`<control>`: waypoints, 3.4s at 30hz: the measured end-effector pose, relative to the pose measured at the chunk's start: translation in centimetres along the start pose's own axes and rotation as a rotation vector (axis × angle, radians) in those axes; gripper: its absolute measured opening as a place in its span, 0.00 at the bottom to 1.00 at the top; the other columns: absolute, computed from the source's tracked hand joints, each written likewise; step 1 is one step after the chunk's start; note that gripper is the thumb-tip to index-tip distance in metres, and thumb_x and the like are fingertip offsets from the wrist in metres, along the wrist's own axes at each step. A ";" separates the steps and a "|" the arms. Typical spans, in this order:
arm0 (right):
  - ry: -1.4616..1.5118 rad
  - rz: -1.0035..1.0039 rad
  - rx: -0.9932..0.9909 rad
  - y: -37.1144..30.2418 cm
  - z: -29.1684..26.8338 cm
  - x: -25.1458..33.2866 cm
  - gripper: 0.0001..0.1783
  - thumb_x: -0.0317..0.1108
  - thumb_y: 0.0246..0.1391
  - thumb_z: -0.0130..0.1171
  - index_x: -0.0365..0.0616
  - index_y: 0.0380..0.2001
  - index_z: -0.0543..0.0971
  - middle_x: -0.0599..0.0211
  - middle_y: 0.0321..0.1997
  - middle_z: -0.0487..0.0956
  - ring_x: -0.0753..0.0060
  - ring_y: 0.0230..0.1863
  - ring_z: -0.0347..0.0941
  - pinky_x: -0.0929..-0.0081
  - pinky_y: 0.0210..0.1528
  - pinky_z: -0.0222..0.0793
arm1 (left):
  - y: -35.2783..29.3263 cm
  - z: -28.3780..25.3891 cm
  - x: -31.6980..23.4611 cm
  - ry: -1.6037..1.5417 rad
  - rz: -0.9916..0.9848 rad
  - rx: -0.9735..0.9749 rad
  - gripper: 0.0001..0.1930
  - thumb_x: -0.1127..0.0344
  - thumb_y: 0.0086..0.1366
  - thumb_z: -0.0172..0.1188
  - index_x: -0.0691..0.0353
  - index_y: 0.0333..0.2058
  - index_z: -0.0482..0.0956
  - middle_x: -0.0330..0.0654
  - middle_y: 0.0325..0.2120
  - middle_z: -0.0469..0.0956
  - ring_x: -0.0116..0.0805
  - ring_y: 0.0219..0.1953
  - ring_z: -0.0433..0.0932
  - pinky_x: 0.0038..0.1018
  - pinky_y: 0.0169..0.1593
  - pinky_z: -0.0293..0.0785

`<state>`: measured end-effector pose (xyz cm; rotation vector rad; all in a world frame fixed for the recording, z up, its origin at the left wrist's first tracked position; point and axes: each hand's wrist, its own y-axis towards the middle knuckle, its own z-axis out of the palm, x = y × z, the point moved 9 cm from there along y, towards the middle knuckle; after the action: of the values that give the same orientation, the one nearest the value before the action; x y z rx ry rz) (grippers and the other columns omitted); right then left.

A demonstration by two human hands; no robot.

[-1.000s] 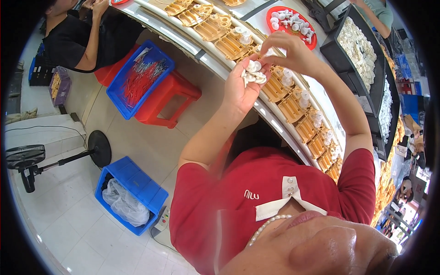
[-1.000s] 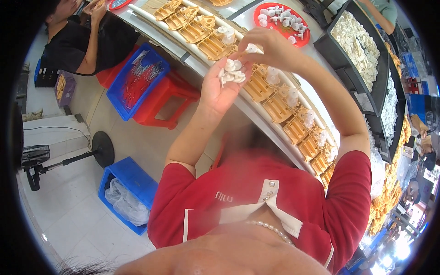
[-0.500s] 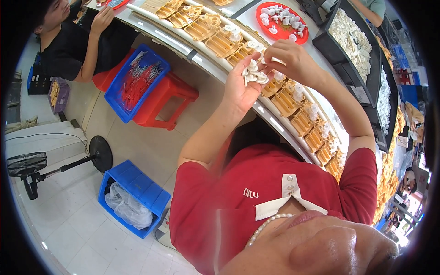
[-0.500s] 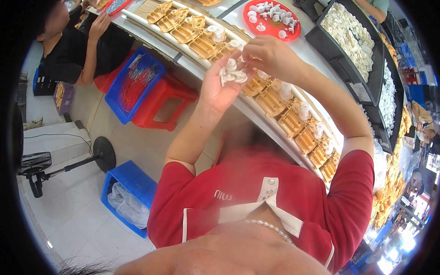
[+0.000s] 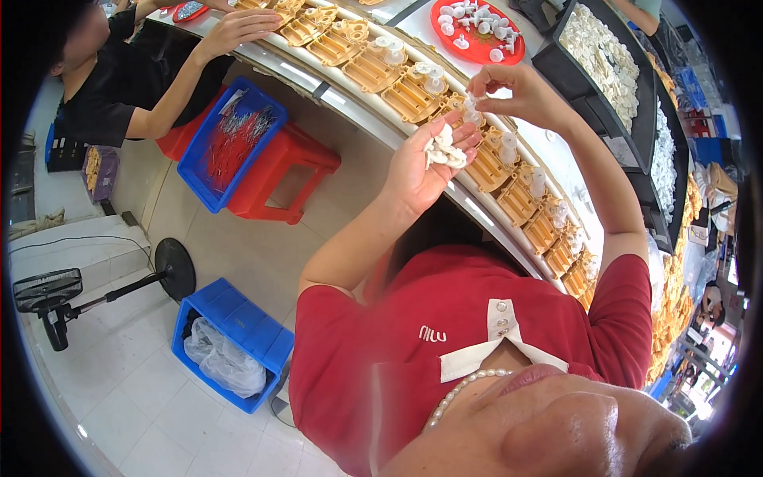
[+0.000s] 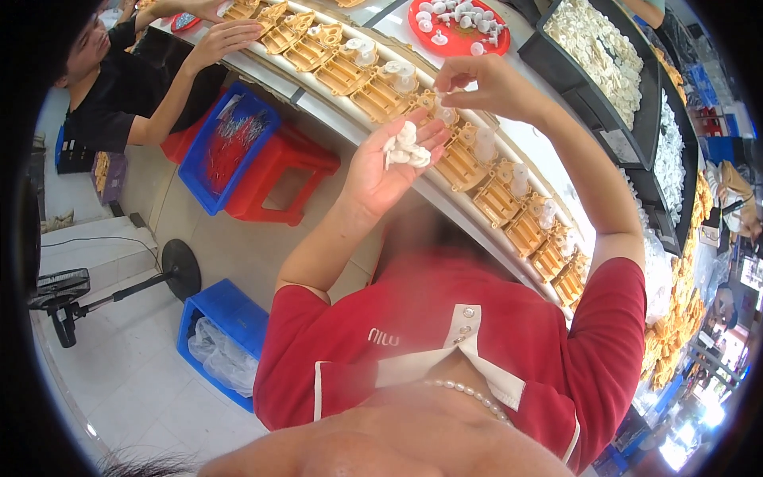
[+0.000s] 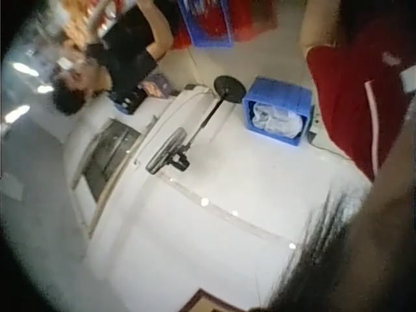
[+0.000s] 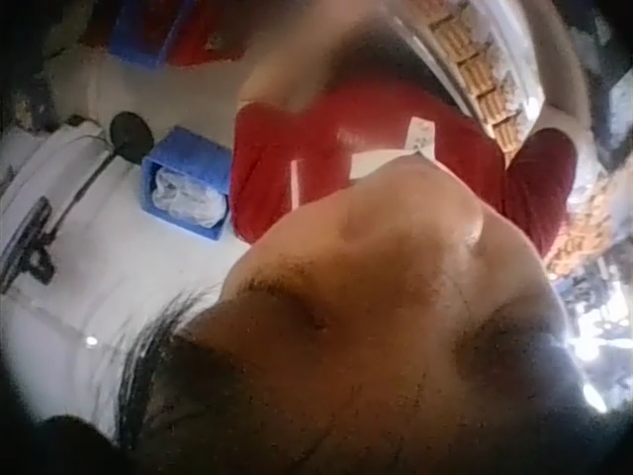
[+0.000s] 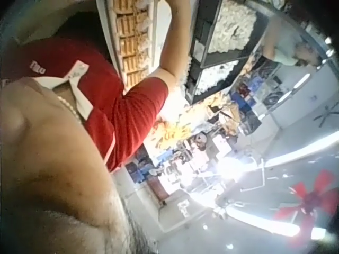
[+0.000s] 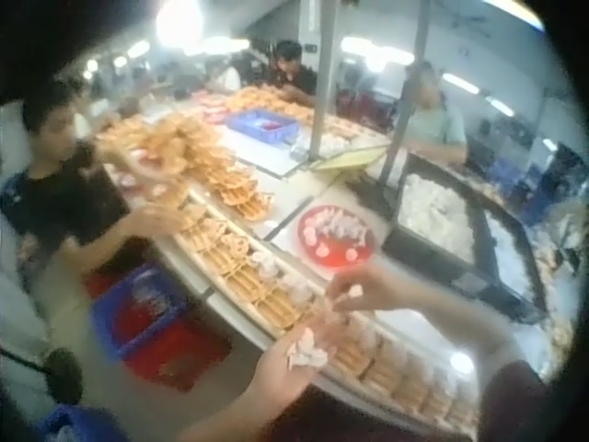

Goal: The person assembles small plastic toy components by fitting the white small parts together by hand at a workshop bench.

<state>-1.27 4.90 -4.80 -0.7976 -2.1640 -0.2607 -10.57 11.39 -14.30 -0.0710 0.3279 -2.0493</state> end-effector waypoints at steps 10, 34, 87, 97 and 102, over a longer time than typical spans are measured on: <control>0.003 0.026 0.014 1.0 0.7 -2.7 0.06 0.25 0.50 0.60 0.38 0.29 0.72 0.69 0.37 0.77 0.80 0.42 0.71 0.79 0.47 0.68 | 0.6 -1.6 0.2 -0.027 0.018 -0.034 0.23 0.64 0.65 0.47 0.68 0.55 0.58 0.55 0.51 0.66 0.50 0.54 0.66 0.40 0.56 0.66; -0.453 -0.248 -0.135 0.2 0.5 1.4 0.11 0.27 0.42 0.64 0.41 0.33 0.77 0.67 0.37 0.77 0.63 0.41 0.72 0.72 0.43 0.69 | 1.3 -0.8 0.9 -0.001 -0.001 -0.042 0.17 0.60 0.68 0.42 0.65 0.48 0.67 0.46 0.41 0.74 0.40 0.45 0.74 0.36 0.48 0.72; 0.076 0.133 -0.024 -10.1 0.5 -8.8 0.14 0.31 0.53 0.57 0.43 0.43 0.77 0.66 0.45 0.74 0.71 0.49 0.68 0.72 0.54 0.62 | 3.7 -1.8 9.1 0.039 -0.135 -0.037 0.25 0.59 0.67 0.46 0.74 0.54 0.58 0.55 0.51 0.65 0.48 0.53 0.68 0.40 0.56 0.66; -0.034 0.054 -0.024 -10.3 0.1 -7.7 0.14 0.29 0.50 0.59 0.43 0.42 0.77 0.65 0.41 0.75 0.69 0.45 0.70 0.72 0.50 0.64 | 3.5 -1.5 9.8 0.030 -0.127 -0.038 0.24 0.60 0.67 0.46 0.74 0.54 0.59 0.54 0.50 0.66 0.48 0.52 0.69 0.41 0.55 0.67; -0.044 0.026 -0.041 -10.5 0.1 -7.4 0.14 0.27 0.47 0.60 0.43 0.40 0.78 0.65 0.39 0.77 0.68 0.42 0.71 0.72 0.47 0.65 | 3.3 -1.5 10.2 0.027 -0.125 -0.034 0.24 0.60 0.67 0.46 0.74 0.54 0.59 0.55 0.50 0.66 0.48 0.52 0.69 0.41 0.55 0.67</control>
<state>-4.27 -6.64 -9.60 -0.8611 -2.1941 -0.2778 -12.96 1.38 -17.53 -0.0872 0.3834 -2.1703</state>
